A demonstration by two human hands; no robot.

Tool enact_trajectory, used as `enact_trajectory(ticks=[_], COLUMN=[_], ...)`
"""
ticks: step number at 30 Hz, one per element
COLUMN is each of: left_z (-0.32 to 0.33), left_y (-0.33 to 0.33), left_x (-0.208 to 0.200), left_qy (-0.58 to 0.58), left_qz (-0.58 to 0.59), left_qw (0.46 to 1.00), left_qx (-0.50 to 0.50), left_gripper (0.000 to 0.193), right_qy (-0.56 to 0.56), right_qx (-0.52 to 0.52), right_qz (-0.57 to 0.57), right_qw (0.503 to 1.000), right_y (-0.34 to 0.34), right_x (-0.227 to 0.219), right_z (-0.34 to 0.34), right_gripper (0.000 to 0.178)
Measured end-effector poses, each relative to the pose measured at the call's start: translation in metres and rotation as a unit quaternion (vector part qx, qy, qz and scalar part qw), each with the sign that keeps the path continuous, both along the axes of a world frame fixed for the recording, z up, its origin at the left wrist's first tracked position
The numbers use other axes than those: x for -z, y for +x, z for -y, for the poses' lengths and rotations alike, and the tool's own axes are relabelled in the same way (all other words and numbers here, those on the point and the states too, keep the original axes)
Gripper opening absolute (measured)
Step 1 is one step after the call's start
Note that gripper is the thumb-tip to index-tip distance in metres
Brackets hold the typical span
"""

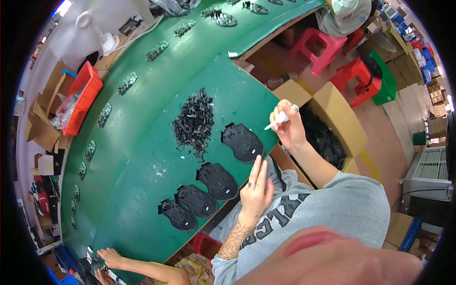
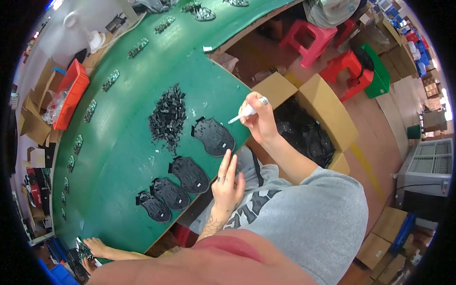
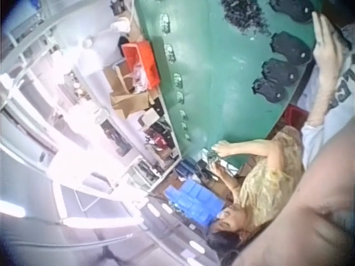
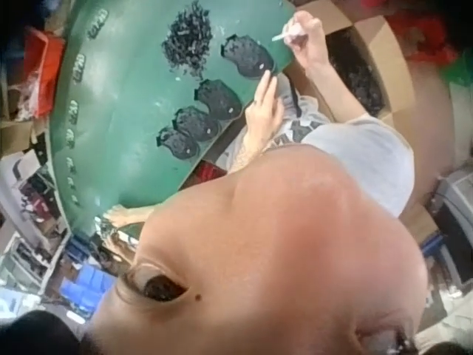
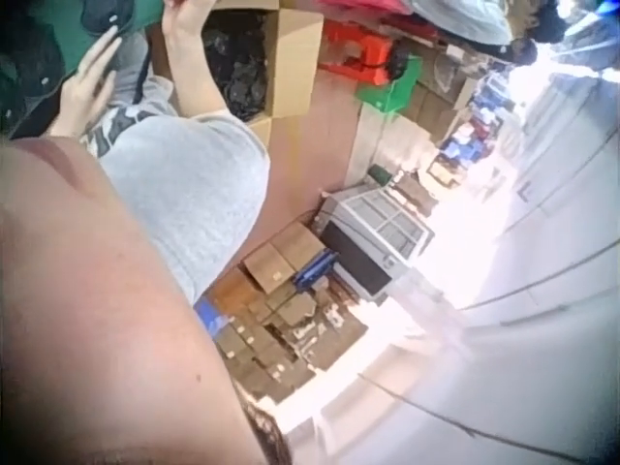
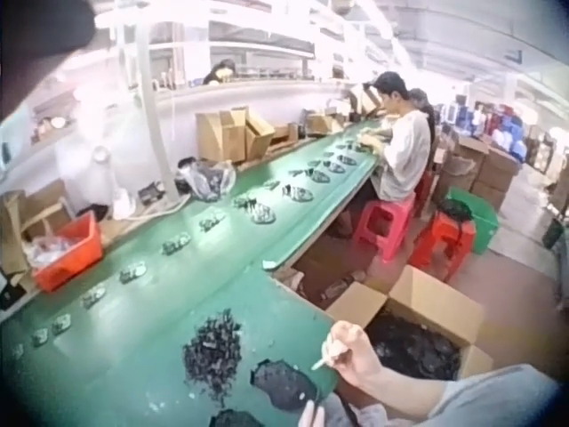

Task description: Assembling computer mouse components by applying glue and attaching small plastic parts to the base.

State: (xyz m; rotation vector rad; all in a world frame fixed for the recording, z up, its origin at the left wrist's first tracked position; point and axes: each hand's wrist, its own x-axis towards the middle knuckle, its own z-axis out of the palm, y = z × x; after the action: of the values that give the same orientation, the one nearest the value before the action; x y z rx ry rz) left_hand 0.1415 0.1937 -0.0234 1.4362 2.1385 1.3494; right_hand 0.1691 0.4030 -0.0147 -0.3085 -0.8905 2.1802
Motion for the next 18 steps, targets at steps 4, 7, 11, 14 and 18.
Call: enact_trajectory(ticks=[4,7,11,14,18], left_z=[0.000,0.001,0.000,0.004,0.006], left_y=[-0.004,-0.004,-0.004,-0.005,0.000], left_x=[0.009,0.012,0.010,0.011,0.023], left_qy=[0.009,0.016,0.023,0.021,0.029], left_qz=[-0.022,-0.030,-0.035,-0.038,-0.033], left_qw=[1.000,0.999,0.999,0.999,0.998], left_qx=[0.005,-0.003,0.000,-0.024,-0.040], left_gripper=[0.054,0.056,0.055,0.054,0.049], right_qy=[0.069,0.117,0.203,0.256,0.336], right_qx=[0.000,0.047,0.078,0.069,0.085], right_qz=[0.016,0.047,0.063,0.074,0.109], right_qw=[0.998,0.991,0.974,0.961,0.932], right_y=[-0.005,-0.007,-0.002,-0.001,-0.004], right_x=[0.000,0.006,0.005,0.008,0.015], right_z=[0.000,0.005,0.005,0.009,0.023], right_gripper=[0.024,0.019,0.016,0.014,0.013])
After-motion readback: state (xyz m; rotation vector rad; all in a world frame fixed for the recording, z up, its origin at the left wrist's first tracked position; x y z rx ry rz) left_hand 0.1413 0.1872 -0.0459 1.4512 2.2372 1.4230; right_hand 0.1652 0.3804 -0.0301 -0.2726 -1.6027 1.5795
